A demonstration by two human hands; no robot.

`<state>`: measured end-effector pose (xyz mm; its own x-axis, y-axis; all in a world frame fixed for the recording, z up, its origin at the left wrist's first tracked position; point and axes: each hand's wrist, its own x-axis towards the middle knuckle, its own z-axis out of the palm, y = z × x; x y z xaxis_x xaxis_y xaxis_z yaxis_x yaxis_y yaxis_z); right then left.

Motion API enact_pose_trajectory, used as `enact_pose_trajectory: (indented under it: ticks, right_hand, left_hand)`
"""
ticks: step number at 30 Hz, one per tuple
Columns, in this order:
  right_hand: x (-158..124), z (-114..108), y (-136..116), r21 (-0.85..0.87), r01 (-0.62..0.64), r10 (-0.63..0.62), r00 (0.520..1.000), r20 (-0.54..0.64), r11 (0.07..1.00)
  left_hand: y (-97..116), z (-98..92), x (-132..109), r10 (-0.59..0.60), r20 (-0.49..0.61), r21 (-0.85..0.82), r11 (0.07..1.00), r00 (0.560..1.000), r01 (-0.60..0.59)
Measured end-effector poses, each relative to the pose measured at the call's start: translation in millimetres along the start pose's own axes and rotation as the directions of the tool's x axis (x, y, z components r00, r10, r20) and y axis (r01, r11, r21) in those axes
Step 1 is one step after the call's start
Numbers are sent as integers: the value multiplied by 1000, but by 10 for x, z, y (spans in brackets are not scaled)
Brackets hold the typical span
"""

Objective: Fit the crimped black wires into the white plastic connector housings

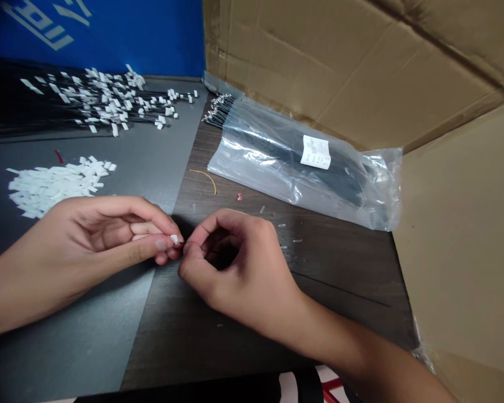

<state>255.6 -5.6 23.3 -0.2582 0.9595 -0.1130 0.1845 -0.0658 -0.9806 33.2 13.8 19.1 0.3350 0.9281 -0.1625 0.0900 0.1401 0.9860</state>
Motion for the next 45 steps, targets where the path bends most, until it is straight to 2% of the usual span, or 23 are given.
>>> enact_pose_trajectory:
  ticks: [15, 22, 27, 33, 45]
  right_hand:
    - [-5, -4, 2, -22, 37, -36, 999, 29, 999]
    - [-10, -2, 13, 21, 11, -12, 999, 35, 1000]
    - [-14, -15, 10, 15, 15, -16, 999, 39, 1000]
    - [-28, -1, 24, 22, 14, -16, 998, 59, 1000]
    - [-46, 32, 75, 18, 76, -77, 996, 53, 997]
  left_hand:
    - [-46, -11, -59, -1, -25, 69, 998, 1000, 2]
    - [-147, -13, -97, 63, -23, -5, 998, 998, -63]
    - [-139, 13, -107, 32, -57, 24, 999, 998, -31]
    - [-127, 40, -98, 2, -42, -29, 1000, 999, -3]
    - [-221, 69, -124, 14, -65, -75, 997, 998, -19]
